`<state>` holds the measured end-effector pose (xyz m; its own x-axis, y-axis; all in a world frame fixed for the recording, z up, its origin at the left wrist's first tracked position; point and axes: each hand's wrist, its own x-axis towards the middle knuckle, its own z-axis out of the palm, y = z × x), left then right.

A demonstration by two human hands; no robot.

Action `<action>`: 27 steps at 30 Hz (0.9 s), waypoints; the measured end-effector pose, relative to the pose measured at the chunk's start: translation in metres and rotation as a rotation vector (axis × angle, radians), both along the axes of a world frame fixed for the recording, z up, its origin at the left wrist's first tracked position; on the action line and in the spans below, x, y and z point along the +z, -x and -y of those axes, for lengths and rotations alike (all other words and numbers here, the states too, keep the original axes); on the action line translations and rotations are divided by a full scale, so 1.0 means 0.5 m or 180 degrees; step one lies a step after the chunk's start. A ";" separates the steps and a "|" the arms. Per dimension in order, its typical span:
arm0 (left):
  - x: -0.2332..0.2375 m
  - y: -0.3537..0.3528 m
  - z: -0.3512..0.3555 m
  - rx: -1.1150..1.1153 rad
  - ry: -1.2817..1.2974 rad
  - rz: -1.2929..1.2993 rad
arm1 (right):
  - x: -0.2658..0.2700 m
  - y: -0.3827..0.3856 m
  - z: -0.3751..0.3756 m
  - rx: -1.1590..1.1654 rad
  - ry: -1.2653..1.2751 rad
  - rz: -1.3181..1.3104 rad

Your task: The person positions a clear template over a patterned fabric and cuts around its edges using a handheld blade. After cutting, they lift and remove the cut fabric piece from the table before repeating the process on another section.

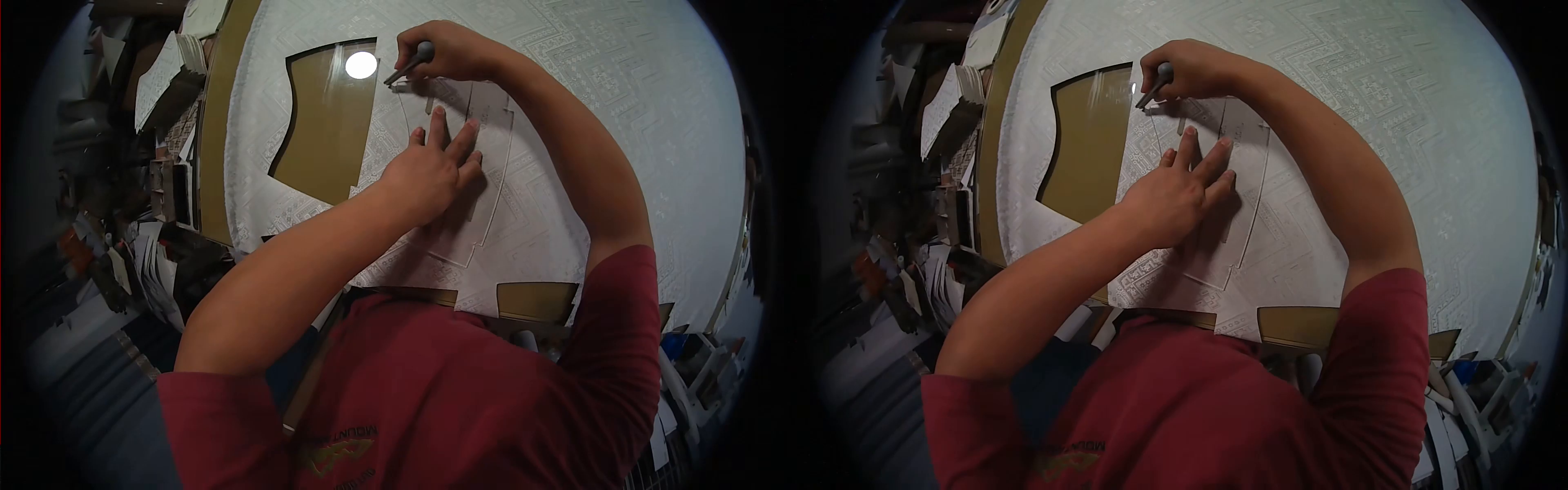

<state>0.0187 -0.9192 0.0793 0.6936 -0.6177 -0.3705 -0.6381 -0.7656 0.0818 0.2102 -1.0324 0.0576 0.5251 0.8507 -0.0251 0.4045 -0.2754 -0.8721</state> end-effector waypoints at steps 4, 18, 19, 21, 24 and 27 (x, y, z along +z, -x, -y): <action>0.006 -0.002 0.000 -0.0029 -0.0100 -0.0040 | 0.010 0.021 -0.004 -0.0145 0.0062 0.0144; -0.015 -0.011 -0.029 -0.0202 0.0237 -0.0175 | -0.014 0.471 0.229 -0.4207 -0.1342 0.0045; 0.016 -0.018 -0.031 -0.0350 0.0087 -0.0353 | -0.012 0.519 0.224 -0.4432 -0.1267 -0.0160; 0.025 -0.021 -0.042 -0.0463 0.0192 -0.0448 | -0.022 0.610 0.195 -0.4768 -0.1327 -0.0288; -0.052 -0.025 -0.036 -0.0516 0.0559 -0.0203 | -0.004 0.733 0.103 -0.5121 -0.1164 -0.0398; -0.065 -0.030 -0.036 -0.0603 0.0674 -0.0270 | 0.005 0.817 -0.027 -0.5359 -0.1231 -0.0583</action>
